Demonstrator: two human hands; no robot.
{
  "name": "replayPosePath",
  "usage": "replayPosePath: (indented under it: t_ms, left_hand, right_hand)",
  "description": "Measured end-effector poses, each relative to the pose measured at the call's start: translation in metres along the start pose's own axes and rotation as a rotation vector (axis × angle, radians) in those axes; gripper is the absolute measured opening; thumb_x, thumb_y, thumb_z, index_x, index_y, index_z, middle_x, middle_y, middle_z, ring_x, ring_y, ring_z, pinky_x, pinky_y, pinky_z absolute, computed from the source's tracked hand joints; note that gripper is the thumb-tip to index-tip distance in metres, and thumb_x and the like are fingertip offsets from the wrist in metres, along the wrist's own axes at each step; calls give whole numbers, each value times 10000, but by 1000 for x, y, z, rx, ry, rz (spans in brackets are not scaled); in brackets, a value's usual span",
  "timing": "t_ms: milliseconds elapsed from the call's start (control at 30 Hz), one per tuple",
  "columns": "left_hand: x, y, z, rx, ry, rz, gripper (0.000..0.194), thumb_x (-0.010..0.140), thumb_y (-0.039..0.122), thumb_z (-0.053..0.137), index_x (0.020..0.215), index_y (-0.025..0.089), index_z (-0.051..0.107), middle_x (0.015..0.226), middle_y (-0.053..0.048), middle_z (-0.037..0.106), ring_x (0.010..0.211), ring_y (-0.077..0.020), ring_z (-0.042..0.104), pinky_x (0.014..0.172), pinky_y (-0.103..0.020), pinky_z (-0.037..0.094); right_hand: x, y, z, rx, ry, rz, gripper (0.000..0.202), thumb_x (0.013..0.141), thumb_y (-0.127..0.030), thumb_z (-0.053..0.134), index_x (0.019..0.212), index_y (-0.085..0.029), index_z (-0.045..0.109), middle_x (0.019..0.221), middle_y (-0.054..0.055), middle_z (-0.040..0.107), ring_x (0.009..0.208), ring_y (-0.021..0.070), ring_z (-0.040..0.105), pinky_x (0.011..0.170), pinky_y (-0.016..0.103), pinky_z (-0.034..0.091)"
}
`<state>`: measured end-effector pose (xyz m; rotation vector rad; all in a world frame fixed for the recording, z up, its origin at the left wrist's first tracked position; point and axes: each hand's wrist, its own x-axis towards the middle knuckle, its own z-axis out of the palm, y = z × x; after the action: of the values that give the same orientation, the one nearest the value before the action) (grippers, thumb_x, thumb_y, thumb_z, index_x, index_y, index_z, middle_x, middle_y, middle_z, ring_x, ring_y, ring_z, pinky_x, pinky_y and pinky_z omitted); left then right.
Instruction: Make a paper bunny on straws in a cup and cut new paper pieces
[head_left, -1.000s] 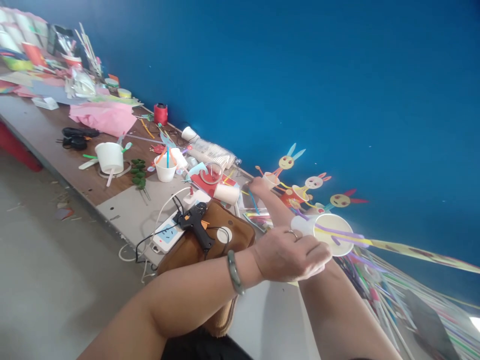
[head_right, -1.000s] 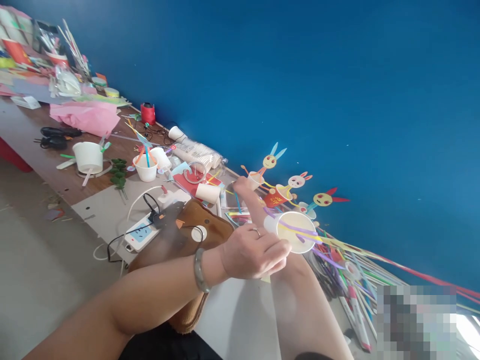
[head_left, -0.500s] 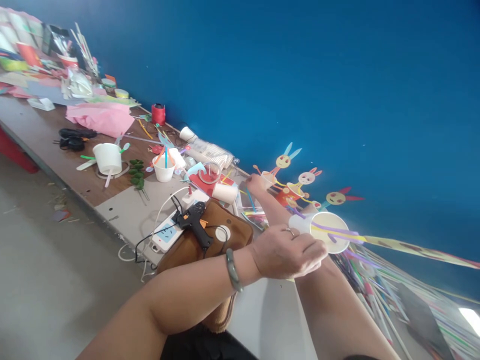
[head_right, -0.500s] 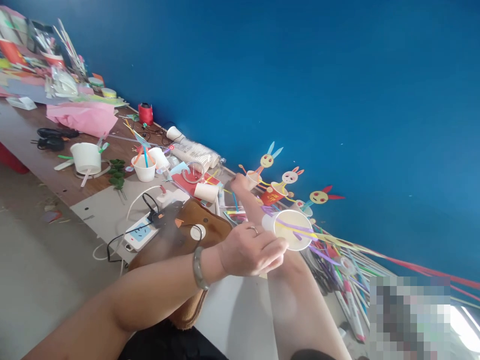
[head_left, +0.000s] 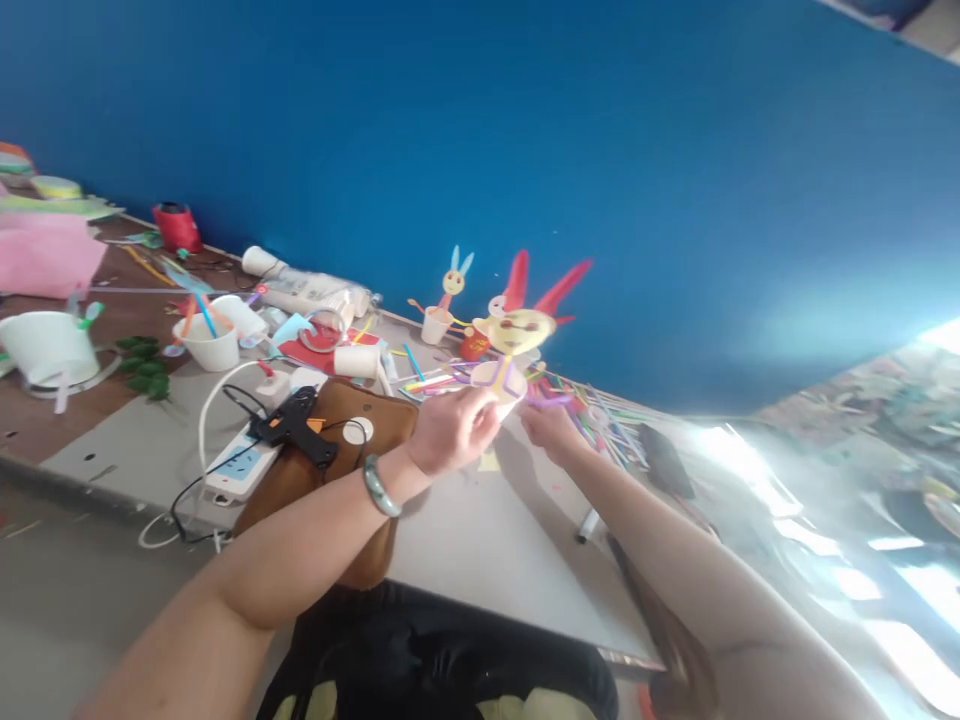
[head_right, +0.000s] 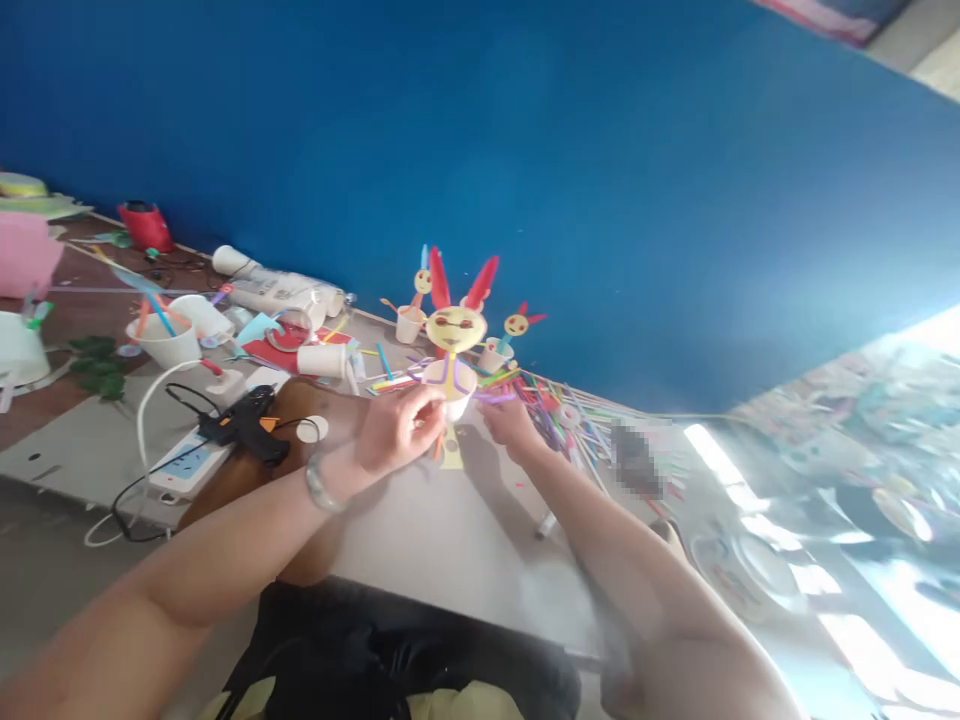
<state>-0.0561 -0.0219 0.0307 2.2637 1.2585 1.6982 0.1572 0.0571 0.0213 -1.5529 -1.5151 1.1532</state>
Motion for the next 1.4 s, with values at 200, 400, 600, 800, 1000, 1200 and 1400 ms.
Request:
replayPosePath:
  t_ms: [200, 400, 600, 800, 1000, 1200, 1400]
  left_hand:
    - [-12, 8, 10, 2, -371, -152, 154, 927, 260, 521, 866, 202, 649, 745, -14, 716, 658, -148, 640, 591, -250, 399]
    - [-33, 7, 33, 206, -573, 21, 288, 963, 335, 459, 887, 195, 699, 748, -58, 714, 691, -187, 656, 636, -277, 405]
    - [-47, 12, 45, 273, -637, 163, 296, 985, 297, 431, 894, 210, 699, 820, -67, 749, 743, -195, 679, 681, -287, 418]
    - [-45, 11, 44, 250, -614, 148, 310, 1001, 318, 426, 1030, 239, 725, 886, -64, 771, 806, -204, 706, 692, -287, 445]
    - [-42, 12, 39, 278, -565, 93, 336, 989, 332, 476, 1216, 237, 706, 943, -86, 784, 811, -232, 720, 654, -291, 439]
    - [-40, 15, 36, 117, -508, 123, 312, 975, 322, 505, 1167, 222, 728, 968, -81, 782, 775, -200, 716, 659, -273, 467]
    - [-39, 22, 34, -352, -622, -110, 293, 928, 383, 593, 1073, 182, 749, 786, -30, 729, 673, -133, 632, 659, -238, 487]
  right_hand:
    - [-89, 17, -55, 450, 140, 68, 410, 660, -433, 865, 739, -200, 537, 491, -114, 374, 385, 24, 236, 362, 187, 146]
    - [-160, 25, -44, 676, 51, 102, 393, 686, -419, 864, 832, -206, 569, 504, -122, 349, 398, 18, 199, 382, 167, 142]
    - [-194, 40, -25, 824, -20, 142, 330, 749, -392, 828, 813, -204, 564, 508, -119, 329, 401, 23, 166, 391, 175, 144]
    - [-199, 48, -10, 954, -74, 166, 337, 785, -367, 798, 739, -204, 506, 507, -120, 316, 395, 32, 128, 383, 190, 131]
    - [-188, 47, 1, 1022, -131, 183, 326, 781, -355, 795, 741, -204, 509, 503, -123, 321, 397, 36, 123, 381, 185, 138]
    - [-179, 51, 8, 1045, -160, 199, 303, 780, -357, 795, 775, -194, 540, 500, -126, 336, 396, 32, 139, 380, 173, 151]
    - [-173, 52, 14, 1048, -171, 177, 293, 793, -358, 784, 782, -192, 543, 498, -125, 347, 385, 24, 170, 384, 175, 151]
